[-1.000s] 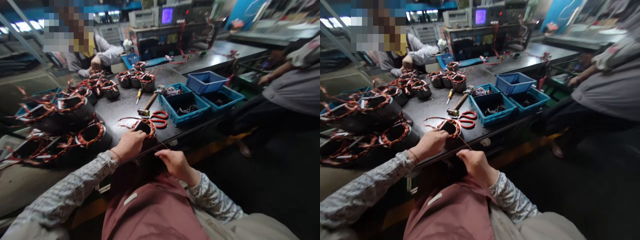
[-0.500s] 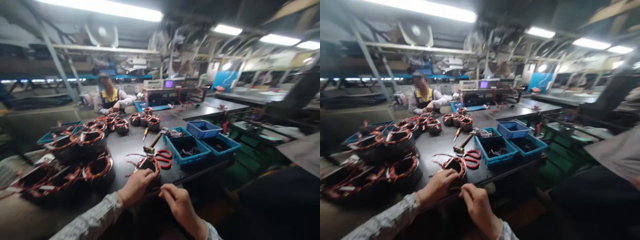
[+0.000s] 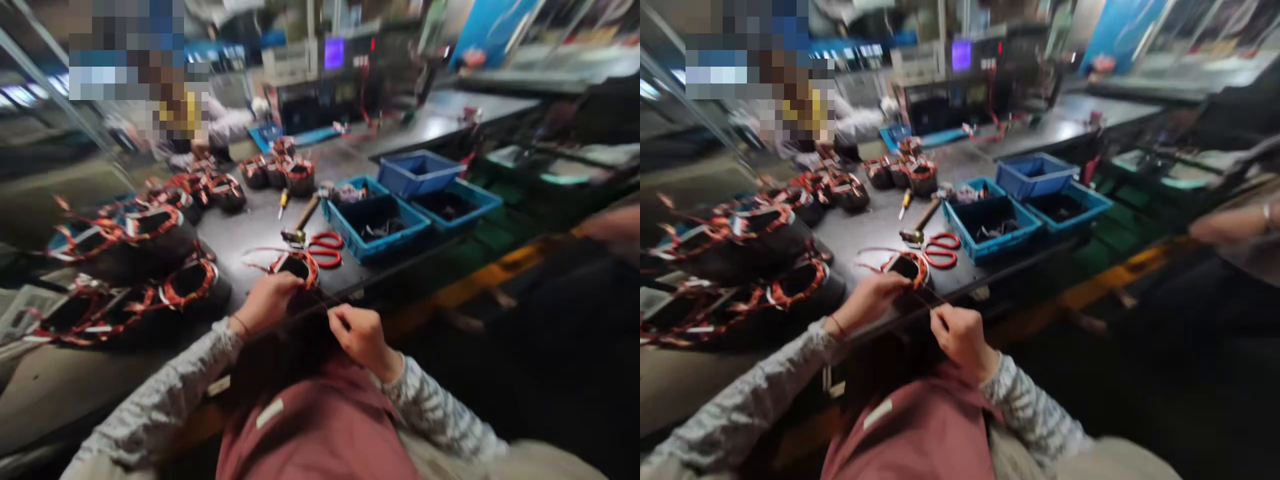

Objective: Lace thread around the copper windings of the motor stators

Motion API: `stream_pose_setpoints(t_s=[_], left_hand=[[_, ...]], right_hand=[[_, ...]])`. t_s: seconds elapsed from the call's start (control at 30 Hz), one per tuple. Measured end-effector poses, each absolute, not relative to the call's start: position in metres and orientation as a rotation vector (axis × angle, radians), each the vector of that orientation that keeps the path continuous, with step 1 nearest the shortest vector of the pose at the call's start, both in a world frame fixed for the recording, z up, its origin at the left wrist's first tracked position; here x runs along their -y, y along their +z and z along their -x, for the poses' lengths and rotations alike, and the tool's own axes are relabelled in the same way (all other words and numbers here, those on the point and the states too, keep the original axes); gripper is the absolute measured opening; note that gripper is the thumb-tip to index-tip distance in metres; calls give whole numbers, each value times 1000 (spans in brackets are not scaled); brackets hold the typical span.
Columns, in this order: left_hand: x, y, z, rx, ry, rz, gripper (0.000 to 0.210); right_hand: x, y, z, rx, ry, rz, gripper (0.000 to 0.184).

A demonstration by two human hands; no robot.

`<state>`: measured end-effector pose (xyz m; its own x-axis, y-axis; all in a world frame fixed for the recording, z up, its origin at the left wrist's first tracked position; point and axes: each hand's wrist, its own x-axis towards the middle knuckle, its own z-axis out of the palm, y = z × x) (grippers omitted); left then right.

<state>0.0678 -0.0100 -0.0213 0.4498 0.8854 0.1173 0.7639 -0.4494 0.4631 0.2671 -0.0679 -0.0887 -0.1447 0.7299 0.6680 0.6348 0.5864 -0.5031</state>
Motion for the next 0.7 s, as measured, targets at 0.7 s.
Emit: stream_pose_setpoints(t_s=[0.7], left_hand=[[-16, -13, -64, -1280, 128, -2378, 45]], right_hand=[[32, -80, -243, 1845, 492, 1376, 19]])
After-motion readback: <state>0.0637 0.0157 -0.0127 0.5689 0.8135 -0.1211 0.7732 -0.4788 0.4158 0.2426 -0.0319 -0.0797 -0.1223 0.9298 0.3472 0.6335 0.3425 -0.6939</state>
